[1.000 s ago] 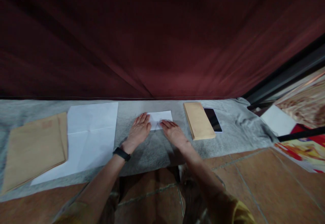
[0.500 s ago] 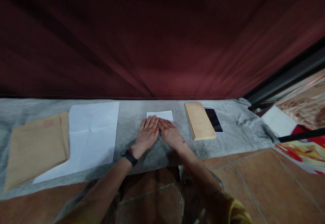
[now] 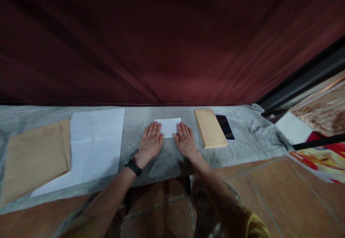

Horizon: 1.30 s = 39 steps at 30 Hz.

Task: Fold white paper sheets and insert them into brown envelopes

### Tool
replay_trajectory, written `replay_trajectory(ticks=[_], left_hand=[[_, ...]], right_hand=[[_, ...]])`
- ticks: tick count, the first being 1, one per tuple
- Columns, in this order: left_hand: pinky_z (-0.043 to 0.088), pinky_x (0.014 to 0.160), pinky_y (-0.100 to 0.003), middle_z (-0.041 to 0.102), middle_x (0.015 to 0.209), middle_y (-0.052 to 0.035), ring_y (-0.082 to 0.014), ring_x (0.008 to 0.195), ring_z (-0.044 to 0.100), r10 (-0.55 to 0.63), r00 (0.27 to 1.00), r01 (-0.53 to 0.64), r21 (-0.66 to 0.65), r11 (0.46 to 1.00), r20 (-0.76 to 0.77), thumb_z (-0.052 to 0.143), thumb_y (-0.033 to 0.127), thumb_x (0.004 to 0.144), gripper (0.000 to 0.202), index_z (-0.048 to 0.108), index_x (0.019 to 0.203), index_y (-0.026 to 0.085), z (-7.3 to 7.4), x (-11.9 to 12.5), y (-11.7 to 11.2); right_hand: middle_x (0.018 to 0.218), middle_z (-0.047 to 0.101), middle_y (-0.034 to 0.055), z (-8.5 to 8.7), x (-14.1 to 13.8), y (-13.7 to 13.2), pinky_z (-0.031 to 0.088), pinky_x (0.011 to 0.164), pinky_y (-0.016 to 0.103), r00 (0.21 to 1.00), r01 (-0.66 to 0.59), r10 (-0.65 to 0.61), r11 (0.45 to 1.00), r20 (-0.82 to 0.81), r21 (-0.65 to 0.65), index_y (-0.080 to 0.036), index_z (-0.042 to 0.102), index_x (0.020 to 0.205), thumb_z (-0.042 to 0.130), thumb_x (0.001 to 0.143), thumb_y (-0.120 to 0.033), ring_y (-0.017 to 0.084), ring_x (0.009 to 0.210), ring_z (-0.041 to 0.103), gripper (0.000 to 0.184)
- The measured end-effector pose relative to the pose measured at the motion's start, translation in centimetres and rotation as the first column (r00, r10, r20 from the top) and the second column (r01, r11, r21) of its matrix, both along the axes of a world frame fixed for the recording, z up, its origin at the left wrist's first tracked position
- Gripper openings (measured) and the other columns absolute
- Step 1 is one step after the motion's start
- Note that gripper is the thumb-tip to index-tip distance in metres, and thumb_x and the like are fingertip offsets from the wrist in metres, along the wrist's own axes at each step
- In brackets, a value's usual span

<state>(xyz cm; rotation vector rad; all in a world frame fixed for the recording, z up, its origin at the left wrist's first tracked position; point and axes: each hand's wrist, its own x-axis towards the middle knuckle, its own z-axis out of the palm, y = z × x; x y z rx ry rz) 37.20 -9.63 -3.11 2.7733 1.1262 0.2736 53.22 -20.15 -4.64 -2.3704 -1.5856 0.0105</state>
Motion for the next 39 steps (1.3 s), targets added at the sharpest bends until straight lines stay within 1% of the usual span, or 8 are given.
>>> replay_trajectory(ticks=[8, 15, 17, 20, 23, 26, 32, 39], left_hand=[[0.031, 0.122, -0.05, 0.045, 0.158, -0.0189, -0.0331, 0.148, 0.04, 0.038, 0.998, -0.038, -0.014, 0.999, 0.057, 0.037, 0.026, 0.099, 0.056, 0.045, 0.151, 0.005, 0.4, -1.4, 1.5], [0.044, 0.113, -0.047, 0.068, 0.132, -0.0174, -0.0295, 0.124, 0.062, 0.056, 0.956, -0.006, -0.169, 0.986, 0.288, 0.051, 0.02, 0.09, 0.048, 0.06, 0.136, 0.01, 0.6, -0.9, 3.1], [0.051, 0.104, -0.044, 0.073, 0.123, -0.0149, -0.0274, 0.111, 0.069, 0.175, 0.912, -0.039, -0.347, 0.937, 0.371, 0.054, 0.021, 0.089, 0.048, 0.061, 0.135, 0.013, 0.6, -0.7, 3.4], [0.057, 0.09, -0.038, 0.075, 0.116, -0.0116, -0.0236, 0.097, 0.072, 0.391, 0.789, -0.019, -0.617, 0.787, 0.474, 0.058, 0.023, 0.085, 0.049, 0.062, 0.133, 0.015, 0.5, -0.4, 3.7], [0.056, 0.079, -0.033, 0.074, 0.115, -0.0099, -0.0211, 0.092, 0.071, 0.585, 0.63, 0.052, -0.78, 0.624, 0.51, 0.066, 0.024, 0.078, 0.052, 0.064, 0.13, 0.016, 0.6, -0.5, 3.7], [0.053, 0.069, -0.027, 0.075, 0.101, -0.008, -0.0178, 0.083, 0.069, 0.704, 0.541, 0.11, -0.869, 0.482, 0.459, 0.073, 0.025, 0.073, 0.06, 0.062, 0.131, 0.013, 0.9, -0.8, 3.5], [0.045, 0.056, -0.024, 0.069, 0.069, 0.0033, -0.0124, 0.059, 0.06, 0.725, 0.545, 0.173, -0.903, 0.394, 0.421, 0.076, 0.023, 0.069, 0.074, 0.055, 0.139, 0.012, 1.7, -0.7, 3.0], [0.05, 0.063, -0.026, 0.075, 0.083, -0.0038, -0.0163, 0.072, 0.068, 0.738, 0.486, 0.337, -0.879, 0.336, 0.468, 0.079, 0.033, 0.07, 0.062, 0.064, 0.129, 0.017, 3.0, -0.2, 2.5]], right_hand=[[0.163, 0.032, 0.0197, 0.6, 0.7, -0.3, 0.023, 0.124, 0.051, 0.998, 0.068, -0.069, 0.997, 0.015, 0.025, -0.002, 0.04, 0.154, 0.038, 0.105, -0.036, 0.032, 0.153, 0.03, 0.06], [0.167, 0.027, 0.0134, 1.4, -1.7, 0.1, 0.023, 0.126, 0.048, 0.973, -0.23, 0.23, 0.97, 0.014, 0.073, -0.012, 0.044, 0.154, 0.041, 0.105, -0.049, 0.029, 0.156, 0.023, 0.062], [0.166, 0.029, 0.0166, 1.0, -2.3, 0.2, 0.025, 0.125, 0.048, 0.974, -0.226, 0.226, 0.973, 0.01, 0.049, -0.011, 0.045, 0.153, 0.042, 0.105, -0.05, 0.029, 0.155, 0.025, 0.062], [0.165, 0.031, 0.0183, 0.7, -2.6, 0.3, 0.026, 0.124, 0.049, 0.977, -0.213, 0.213, 0.977, 0.011, 0.033, -0.011, 0.042, 0.155, 0.044, 0.105, -0.047, 0.029, 0.154, 0.028, 0.061], [0.164, 0.032, 0.0198, 1.0, -2.7, 0.4, 0.026, 0.124, 0.051, 0.978, -0.209, 0.209, 0.978, 0.015, 0.02, -0.01, 0.044, 0.154, 0.046, 0.104, -0.046, 0.031, 0.153, 0.031, 0.061], [0.162, 0.035, 0.0211, 1.5, -2.8, 0.5, 0.026, 0.124, 0.05, 0.974, -0.226, 0.226, 0.974, 0.023, 0.004, -0.008, 0.046, 0.152, 0.047, 0.104, -0.045, 0.032, 0.151, 0.034, 0.061], [0.158, 0.045, 0.0171, 1.9, -3.3, 0.8, 0.033, 0.122, 0.046, 0.966, -0.257, 0.257, 0.966, 0.015, 0.029, -0.011, 0.046, 0.152, 0.05, 0.102, -0.041, 0.029, 0.146, 0.043, 0.058], [0.148, 0.058, 0.0108, 3.7, -3.0, 1.2, 0.042, 0.114, 0.039, 0.974, -0.194, 0.206, 0.974, -0.093, 0.12, -0.018, 0.05, 0.149, 0.042, 0.099, -0.016, 0.024, 0.131, 0.057, 0.051]])
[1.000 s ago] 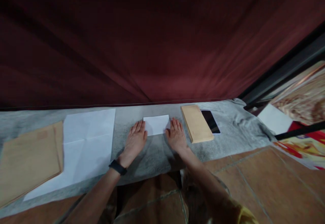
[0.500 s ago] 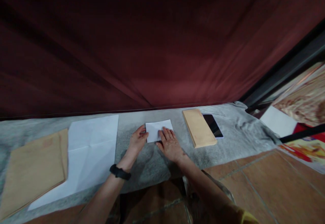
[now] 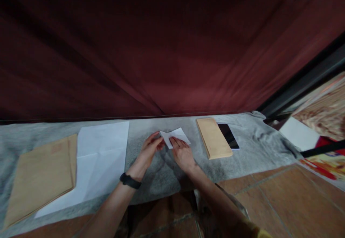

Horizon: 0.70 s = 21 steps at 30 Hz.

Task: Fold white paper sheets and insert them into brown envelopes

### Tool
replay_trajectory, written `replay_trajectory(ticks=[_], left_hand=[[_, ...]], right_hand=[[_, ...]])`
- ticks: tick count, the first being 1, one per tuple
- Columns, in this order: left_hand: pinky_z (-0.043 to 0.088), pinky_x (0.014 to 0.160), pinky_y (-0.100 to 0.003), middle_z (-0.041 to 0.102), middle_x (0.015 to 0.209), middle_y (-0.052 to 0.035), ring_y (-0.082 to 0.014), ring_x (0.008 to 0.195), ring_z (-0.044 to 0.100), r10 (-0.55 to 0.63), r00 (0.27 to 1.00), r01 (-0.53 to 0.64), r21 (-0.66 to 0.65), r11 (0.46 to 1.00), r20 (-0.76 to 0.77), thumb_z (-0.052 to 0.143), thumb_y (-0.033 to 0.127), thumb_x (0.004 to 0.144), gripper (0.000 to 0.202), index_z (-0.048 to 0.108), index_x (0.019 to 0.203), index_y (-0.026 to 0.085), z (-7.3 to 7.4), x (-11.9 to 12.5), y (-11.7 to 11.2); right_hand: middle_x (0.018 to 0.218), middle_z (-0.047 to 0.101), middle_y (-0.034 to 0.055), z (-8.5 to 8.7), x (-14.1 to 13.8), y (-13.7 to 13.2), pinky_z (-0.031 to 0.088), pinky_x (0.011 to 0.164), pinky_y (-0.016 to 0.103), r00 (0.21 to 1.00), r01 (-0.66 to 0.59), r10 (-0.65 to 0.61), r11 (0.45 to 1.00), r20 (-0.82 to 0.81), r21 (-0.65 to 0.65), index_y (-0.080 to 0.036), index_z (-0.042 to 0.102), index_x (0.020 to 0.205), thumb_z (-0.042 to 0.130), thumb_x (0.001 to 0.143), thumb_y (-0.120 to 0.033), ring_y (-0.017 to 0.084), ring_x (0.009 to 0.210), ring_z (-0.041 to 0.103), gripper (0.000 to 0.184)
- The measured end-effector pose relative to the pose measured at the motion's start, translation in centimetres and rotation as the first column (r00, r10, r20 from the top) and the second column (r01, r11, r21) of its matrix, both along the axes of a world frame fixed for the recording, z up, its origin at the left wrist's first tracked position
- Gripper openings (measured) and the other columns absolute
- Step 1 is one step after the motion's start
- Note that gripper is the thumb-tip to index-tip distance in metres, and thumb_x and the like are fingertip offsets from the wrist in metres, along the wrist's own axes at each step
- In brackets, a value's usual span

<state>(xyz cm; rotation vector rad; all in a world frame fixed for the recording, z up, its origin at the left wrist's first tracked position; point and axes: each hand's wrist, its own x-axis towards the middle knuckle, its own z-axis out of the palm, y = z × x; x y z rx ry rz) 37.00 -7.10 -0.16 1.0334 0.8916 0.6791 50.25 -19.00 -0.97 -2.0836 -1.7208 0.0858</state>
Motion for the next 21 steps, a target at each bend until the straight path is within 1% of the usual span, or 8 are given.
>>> replay_trajectory(ticks=[3, 5, 7, 10, 12, 13, 16, 21], left_hand=[[0.055, 0.074, -0.031, 0.076, 0.103, -0.0108, -0.0217, 0.092, 0.072, 0.021, 0.999, -0.021, -0.012, 1.0, 0.025, 0.077, 0.036, 0.072, 0.056, 0.067, 0.123, 0.017, 0.1, -0.1, 0.3], [0.055, 0.083, -0.033, 0.074, 0.116, -0.0123, -0.0241, 0.106, 0.07, 0.044, 0.999, -0.044, 0.042, 0.998, 0.02, 0.078, 0.034, 0.069, 0.058, 0.067, 0.124, 0.018, 0.3, -0.2, 0.5], [0.053, 0.092, -0.035, 0.071, 0.126, -0.0127, -0.0253, 0.118, 0.065, 0.063, 0.996, -0.069, 0.101, 0.993, 0.065, 0.077, 0.034, 0.068, 0.059, 0.067, 0.124, 0.018, 0.7, -0.2, 0.6], [0.051, 0.095, -0.035, 0.072, 0.124, -0.0129, -0.0251, 0.119, 0.065, 0.011, 0.986, -0.029, 0.108, 0.994, 0.166, 0.075, 0.042, 0.075, 0.055, 0.069, 0.123, 0.017, 1.8, -0.1, 0.4], [0.053, 0.09, -0.035, 0.075, 0.116, -0.0128, -0.0251, 0.11, 0.069, -0.067, 0.98, 0.052, 0.086, 0.995, 0.188, 0.073, 0.051, 0.079, 0.057, 0.069, 0.123, 0.017, 2.6, -0.1, 0.1], [0.054, 0.088, -0.035, 0.076, 0.113, -0.0126, -0.0252, 0.106, 0.07, -0.102, 0.977, 0.088, 0.081, 0.993, 0.185, 0.073, 0.055, 0.079, 0.058, 0.07, 0.123, 0.017, 2.8, 0.0, -0.1], [0.053, 0.087, -0.033, 0.076, 0.111, -0.0111, -0.0257, 0.104, 0.07, -0.166, 0.975, 0.149, 0.118, 0.982, 0.15, 0.079, 0.053, 0.073, 0.059, 0.071, 0.119, 0.017, 3.0, 0.3, -0.9], [0.052, 0.083, -0.033, 0.077, 0.107, -0.0085, -0.0235, 0.093, 0.071, -0.207, 0.977, 0.198, 0.152, 0.968, 0.048, 0.084, 0.044, 0.068, 0.053, 0.069, 0.111, 0.017, 2.0, 0.7, -1.6]], right_hand=[[0.141, 0.064, 0.0067, 1.3, 1.1, -0.1, 0.045, 0.111, 0.035, 0.972, 0.024, 0.0, 0.995, -0.235, 0.097, -0.022, 0.057, 0.142, 0.041, 0.099, -0.019, 0.021, 0.127, 0.06, 0.046], [0.126, 0.073, 0.0042, 2.0, 1.9, -0.3, 0.051, 0.101, 0.034, 0.894, 0.102, -0.018, 0.981, -0.448, 0.166, -0.026, 0.067, 0.129, 0.043, 0.101, -0.029, 0.022, 0.117, 0.066, 0.037], [0.103, 0.078, 0.0031, 2.3, 2.8, -0.3, 0.055, 0.085, 0.033, 0.744, 0.238, -0.037, 0.948, -0.667, 0.213, -0.026, 0.074, 0.11, 0.05, 0.098, -0.044, 0.024, 0.098, 0.07, 0.031], [0.085, 0.076, 0.0013, 2.5, 3.7, -0.2, 0.053, 0.07, 0.03, 0.437, 0.364, 0.023, 0.91, -0.899, 0.2, -0.023, 0.075, 0.095, 0.067, 0.085, -0.056, 0.021, 0.078, 0.067, 0.035], [0.081, 0.076, 0.0005, 2.4, 3.8, 0.1, 0.051, 0.066, 0.028, 0.281, 0.37, 0.037, 0.918, -0.959, 0.144, -0.021, 0.074, 0.092, 0.074, 0.076, -0.056, 0.019, 0.071, 0.065, 0.039], [0.079, 0.075, 0.0002, 2.4, 3.8, 0.2, 0.05, 0.063, 0.027, 0.236, 0.363, 0.021, 0.926, -0.972, 0.108, -0.02, 0.074, 0.089, 0.077, 0.073, -0.056, 0.018, 0.068, 0.064, 0.04], [0.074, 0.074, 0.0003, 2.1, 3.0, 0.6, 0.049, 0.057, 0.028, 0.156, 0.341, -0.025, 0.94, -0.987, 0.03, -0.021, 0.072, 0.087, 0.077, 0.07, -0.057, 0.018, 0.063, 0.063, 0.041], [0.079, 0.076, 0.0035, 1.7, 1.9, 1.0, 0.055, 0.063, 0.032, 0.013, 0.393, 0.038, 0.919, -0.999, 0.04, -0.021, 0.07, 0.094, 0.076, 0.071, -0.057, 0.022, 0.07, 0.07, 0.043]])
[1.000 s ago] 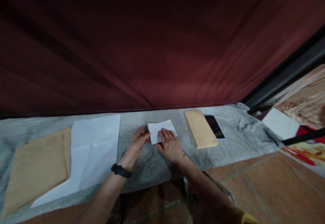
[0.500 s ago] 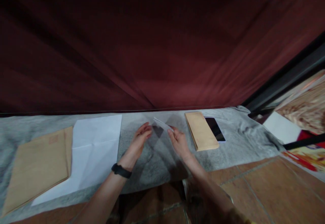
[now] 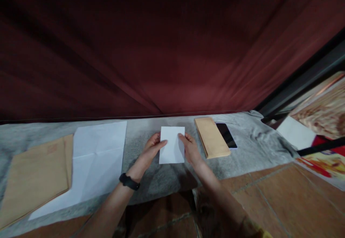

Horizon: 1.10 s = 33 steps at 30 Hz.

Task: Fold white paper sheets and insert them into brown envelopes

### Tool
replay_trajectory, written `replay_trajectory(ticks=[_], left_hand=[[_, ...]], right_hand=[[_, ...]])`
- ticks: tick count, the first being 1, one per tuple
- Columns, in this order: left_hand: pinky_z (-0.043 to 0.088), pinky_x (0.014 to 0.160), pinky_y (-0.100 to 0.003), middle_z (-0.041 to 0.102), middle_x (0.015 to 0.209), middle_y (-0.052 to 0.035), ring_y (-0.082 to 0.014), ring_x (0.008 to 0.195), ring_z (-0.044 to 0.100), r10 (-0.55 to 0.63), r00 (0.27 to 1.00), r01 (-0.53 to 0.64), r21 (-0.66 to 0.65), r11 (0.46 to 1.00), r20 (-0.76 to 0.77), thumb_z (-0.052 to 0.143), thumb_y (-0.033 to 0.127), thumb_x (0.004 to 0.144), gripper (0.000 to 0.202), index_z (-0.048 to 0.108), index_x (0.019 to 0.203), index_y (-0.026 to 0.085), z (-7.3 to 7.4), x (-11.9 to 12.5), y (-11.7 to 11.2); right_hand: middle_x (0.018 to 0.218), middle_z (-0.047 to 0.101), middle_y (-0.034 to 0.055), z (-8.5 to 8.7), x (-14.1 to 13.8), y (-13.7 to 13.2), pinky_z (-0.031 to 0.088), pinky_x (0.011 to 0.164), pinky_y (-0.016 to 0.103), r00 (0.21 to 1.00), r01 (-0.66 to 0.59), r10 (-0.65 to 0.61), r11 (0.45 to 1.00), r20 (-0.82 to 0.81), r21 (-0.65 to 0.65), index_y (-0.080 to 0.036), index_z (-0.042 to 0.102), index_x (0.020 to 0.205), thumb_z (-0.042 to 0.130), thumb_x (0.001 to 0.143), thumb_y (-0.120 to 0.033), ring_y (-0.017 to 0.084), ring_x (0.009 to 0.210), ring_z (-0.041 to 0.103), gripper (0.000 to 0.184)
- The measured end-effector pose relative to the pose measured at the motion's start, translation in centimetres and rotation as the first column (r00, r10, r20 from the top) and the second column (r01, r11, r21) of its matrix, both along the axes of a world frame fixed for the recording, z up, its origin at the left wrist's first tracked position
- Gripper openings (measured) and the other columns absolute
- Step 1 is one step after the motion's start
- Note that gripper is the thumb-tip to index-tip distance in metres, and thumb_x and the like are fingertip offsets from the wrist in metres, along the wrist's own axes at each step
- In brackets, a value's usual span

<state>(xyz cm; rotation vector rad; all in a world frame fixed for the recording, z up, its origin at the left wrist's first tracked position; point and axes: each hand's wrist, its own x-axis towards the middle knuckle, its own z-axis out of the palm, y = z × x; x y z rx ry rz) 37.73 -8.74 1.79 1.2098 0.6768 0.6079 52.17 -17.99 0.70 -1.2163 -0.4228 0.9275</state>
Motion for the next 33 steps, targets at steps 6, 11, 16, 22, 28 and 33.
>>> replay_trajectory(ticks=[6, 11, 16, 22, 28, 33], left_hand=[[0.051, 0.072, -0.031, 0.078, 0.089, -0.0069, -0.0239, 0.082, 0.07, -0.083, 0.99, 0.098, 0.138, 0.986, -0.112, 0.078, 0.043, 0.069, 0.039, 0.071, 0.097, 0.017, 0.2, -1.0, 1.8], [0.046, 0.059, -0.026, 0.075, 0.079, -0.0033, -0.0205, 0.07, 0.066, -0.133, 0.968, 0.18, 0.222, 0.958, -0.212, 0.075, 0.042, 0.068, 0.03, 0.073, 0.088, 0.019, 1.0, -2.1, 3.2], [0.045, 0.058, -0.026, 0.066, 0.067, 0.0018, -0.0176, 0.063, 0.062, 0.03, 0.961, 0.081, 0.385, 0.919, -0.273, 0.073, 0.038, 0.071, 0.033, 0.073, 0.099, 0.02, -0.2, -2.4, 4.2], [0.054, 0.094, -0.039, 0.072, 0.111, -0.0088, -0.0235, 0.1, 0.068, 0.382, 0.885, -0.075, 0.729, 0.68, -0.265, 0.055, 0.03, 0.088, 0.032, 0.07, 0.115, 0.021, -1.4, -2.5, 4.5], [0.045, 0.113, -0.045, 0.063, 0.14, -0.0129, -0.0268, 0.131, 0.058, 0.253, 0.87, 0.308, 0.869, 0.388, -0.422, 0.049, 0.024, 0.095, 0.038, 0.064, 0.13, 0.019, -2.6, -1.4, -1.0], [0.038, 0.119, -0.045, 0.048, 0.156, -0.0156, -0.0252, 0.146, 0.044, 0.278, 0.769, 0.566, 0.816, 0.12, -0.575, 0.042, 0.008, 0.091, 0.054, 0.052, 0.144, 0.013, -4.3, -1.5, -4.2]], right_hand=[[0.08, 0.076, 0.0019, 0.0, 1.7, -0.6, 0.053, 0.059, 0.025, 0.997, -0.073, 0.074, 0.997, 0.038, -0.04, -0.019, 0.071, 0.086, 0.083, 0.064, -0.045, 0.017, 0.07, 0.068, 0.036], [0.066, 0.072, -0.0018, -0.7, 2.9, -1.4, 0.055, 0.054, 0.024, 0.936, -0.333, 0.345, 0.931, 0.071, -0.148, -0.018, 0.072, 0.08, 0.086, 0.063, -0.048, 0.013, 0.055, 0.064, 0.037], [0.063, 0.073, 0.0, -1.6, 2.8, -1.5, 0.057, 0.052, 0.026, 0.91, -0.396, 0.414, 0.889, 0.033, -0.229, -0.02, 0.072, 0.079, 0.085, 0.068, -0.047, 0.016, 0.054, 0.067, 0.032], [0.075, 0.075, 0.0046, -2.3, 1.5, -1.7, 0.063, 0.067, 0.035, 0.984, -0.15, 0.131, 0.975, -0.124, -0.163, -0.018, 0.066, 0.084, 0.079, 0.075, -0.036, 0.022, 0.068, 0.075, 0.024], [0.086, 0.078, 0.0083, -3.2, 0.0, -2.8, 0.064, 0.075, 0.042, 0.978, -0.139, 0.109, 0.975, -0.175, -0.171, -0.021, 0.063, 0.089, 0.077, 0.073, -0.039, 0.028, 0.08, 0.077, 0.029], [0.087, 0.078, 0.0089, -3.2, -0.2, -3.6, 0.064, 0.074, 0.044, 0.977, -0.206, 0.187, 0.945, -0.098, -0.253, -0.022, 0.063, 0.093, 0.075, 0.074, -0.047, 0.03, 0.081, 0.078, 0.034]])
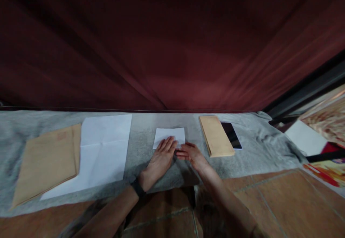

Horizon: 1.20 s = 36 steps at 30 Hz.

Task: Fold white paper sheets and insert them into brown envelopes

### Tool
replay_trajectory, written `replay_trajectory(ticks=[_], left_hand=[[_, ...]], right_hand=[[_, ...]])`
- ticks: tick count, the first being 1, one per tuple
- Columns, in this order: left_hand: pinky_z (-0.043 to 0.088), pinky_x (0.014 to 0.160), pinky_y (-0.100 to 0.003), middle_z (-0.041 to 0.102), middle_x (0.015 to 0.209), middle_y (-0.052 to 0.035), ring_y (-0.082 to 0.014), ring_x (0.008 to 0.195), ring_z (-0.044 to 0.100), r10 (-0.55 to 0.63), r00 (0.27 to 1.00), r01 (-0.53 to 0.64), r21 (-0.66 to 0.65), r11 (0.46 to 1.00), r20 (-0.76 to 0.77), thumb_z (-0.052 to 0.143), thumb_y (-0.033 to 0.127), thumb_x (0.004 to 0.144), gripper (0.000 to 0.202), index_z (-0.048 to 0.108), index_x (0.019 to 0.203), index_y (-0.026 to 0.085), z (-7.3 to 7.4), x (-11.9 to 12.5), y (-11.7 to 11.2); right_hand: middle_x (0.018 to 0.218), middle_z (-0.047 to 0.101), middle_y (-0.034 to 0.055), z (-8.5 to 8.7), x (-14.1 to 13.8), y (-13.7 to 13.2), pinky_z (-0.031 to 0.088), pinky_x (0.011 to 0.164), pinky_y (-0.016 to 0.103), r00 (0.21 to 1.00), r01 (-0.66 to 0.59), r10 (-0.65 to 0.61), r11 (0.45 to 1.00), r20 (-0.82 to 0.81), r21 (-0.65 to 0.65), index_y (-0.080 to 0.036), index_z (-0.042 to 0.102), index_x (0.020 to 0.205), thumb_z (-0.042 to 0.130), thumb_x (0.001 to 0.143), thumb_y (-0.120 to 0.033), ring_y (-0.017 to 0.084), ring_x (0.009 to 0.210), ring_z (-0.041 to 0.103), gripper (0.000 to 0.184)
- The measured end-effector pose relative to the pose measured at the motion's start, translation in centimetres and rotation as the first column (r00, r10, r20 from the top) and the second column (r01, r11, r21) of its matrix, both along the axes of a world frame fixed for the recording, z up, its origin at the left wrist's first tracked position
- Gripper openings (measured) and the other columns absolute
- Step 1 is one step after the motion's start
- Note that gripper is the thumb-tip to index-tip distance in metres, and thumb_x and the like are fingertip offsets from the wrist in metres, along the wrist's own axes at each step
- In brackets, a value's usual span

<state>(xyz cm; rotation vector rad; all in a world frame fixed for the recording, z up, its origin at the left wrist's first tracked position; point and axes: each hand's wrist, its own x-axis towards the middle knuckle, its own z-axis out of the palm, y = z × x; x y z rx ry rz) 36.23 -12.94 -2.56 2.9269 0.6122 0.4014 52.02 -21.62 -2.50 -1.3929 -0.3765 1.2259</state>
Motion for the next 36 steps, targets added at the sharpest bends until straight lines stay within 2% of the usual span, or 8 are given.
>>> replay_trajectory(ticks=[6, 12, 15, 17, 21, 24, 28, 36], left_hand=[[0.046, 0.113, -0.04, 0.055, 0.151, -0.0161, -0.0238, 0.141, 0.051, 0.02, 0.988, 0.014, 0.218, 0.976, -0.152, 0.038, 0.001, 0.09, 0.056, 0.054, 0.142, 0.009, -0.1, -0.2, -0.6], [0.048, 0.111, -0.038, 0.06, 0.146, -0.0144, -0.0231, 0.137, 0.056, 0.014, 0.984, 0.027, 0.227, 0.973, -0.176, 0.041, 0.003, 0.091, 0.051, 0.059, 0.138, 0.012, 0.1, -0.3, -0.9], [0.049, 0.11, -0.038, 0.059, 0.147, -0.0169, -0.0238, 0.136, 0.057, 0.011, 0.985, 0.026, 0.212, 0.977, -0.174, 0.041, 0.002, 0.091, 0.051, 0.059, 0.138, 0.01, 0.0, -0.4, -1.0], [0.049, 0.109, -0.038, 0.059, 0.146, -0.018, -0.0246, 0.135, 0.058, 0.007, 0.983, 0.031, 0.206, 0.978, -0.182, 0.042, 0.001, 0.09, 0.051, 0.059, 0.138, 0.008, 0.0, -0.4, -1.2], [0.049, 0.109, -0.038, 0.06, 0.145, -0.0168, -0.0245, 0.134, 0.058, 0.014, 0.979, 0.03, 0.21, 0.977, -0.203, 0.041, 0.0, 0.09, 0.052, 0.06, 0.137, 0.009, -0.1, -0.1, -1.4], [0.048, 0.11, -0.04, 0.061, 0.145, -0.0176, -0.0246, 0.136, 0.057, 0.027, 0.98, 0.015, 0.203, 0.979, -0.198, 0.04, 0.0, 0.09, 0.052, 0.061, 0.137, 0.009, -0.1, 0.2, -1.5], [0.046, 0.113, -0.04, 0.062, 0.141, -0.0207, -0.0257, 0.135, 0.057, 0.02, 0.984, 0.013, 0.186, 0.982, -0.175, 0.042, 0.0, 0.089, 0.05, 0.063, 0.134, 0.006, 0.0, 0.2, -1.3], [0.049, 0.108, -0.04, 0.064, 0.139, -0.0221, -0.0282, 0.132, 0.059, 0.042, 0.986, -0.011, 0.188, 0.982, -0.163, 0.044, 0.002, 0.09, 0.046, 0.063, 0.133, 0.003, -0.1, 0.1, -0.9]], right_hand=[[0.082, 0.079, 0.008, 1.0, 0.2, -0.2, 0.062, 0.065, 0.035, 0.998, -0.04, 0.035, 0.993, -0.044, -0.107, -0.02, 0.064, 0.091, 0.074, 0.074, -0.038, 0.024, 0.07, 0.075, 0.027], [0.078, 0.079, 0.006, 2.2, 1.2, -0.7, 0.058, 0.06, 0.031, 0.975, -0.21, 0.222, 0.955, 0.032, -0.211, -0.02, 0.07, 0.081, 0.064, 0.087, -0.04, 0.02, 0.063, 0.072, 0.021], [0.069, 0.076, 0.0066, 2.7, 2.5, -0.9, 0.054, 0.055, 0.027, 0.932, -0.27, 0.328, 0.91, 0.152, -0.314, -0.019, 0.068, 0.071, 0.052, 0.095, -0.04, 0.017, 0.055, 0.067, 0.037], [0.064, 0.073, 0.0052, 2.8, 3.1, -0.7, 0.05, 0.053, 0.025, 0.893, -0.174, 0.292, 0.926, 0.343, -0.335, -0.018, 0.067, 0.072, 0.047, 0.098, -0.037, 0.015, 0.052, 0.064, 0.038], [0.083, 0.077, 0.0059, 2.1, 2.4, 0.0, 0.055, 0.072, 0.027, 0.581, 0.0, 0.109, 0.991, 0.807, -0.134, -0.02, 0.072, 0.096, 0.046, 0.099, -0.034, 0.018, 0.077, 0.072, 0.029], [0.119, 0.075, 0.0091, 1.1, 0.6, 0.5, 0.054, 0.098, 0.032, 0.387, -0.155, 0.071, 0.988, 0.919, -0.011, -0.021, 0.07, 0.118, 0.041, 0.101, -0.027, 0.02, 0.108, 0.07, 0.034], [0.144, 0.062, 0.0108, -0.3, -1.0, 1.1, 0.04, 0.12, 0.039, 0.17, -0.308, 0.136, 0.948, 0.976, -0.078, -0.016, 0.066, 0.132, 0.039, 0.104, -0.025, 0.022, 0.138, 0.053, 0.041], [0.158, 0.046, 0.0109, -1.2, -0.7, 1.9, 0.031, 0.124, 0.044, -0.02, -0.222, 0.252, 0.943, 0.968, -0.25, -0.013, 0.051, 0.149, 0.032, 0.109, -0.035, 0.023, 0.149, 0.039, 0.05]])
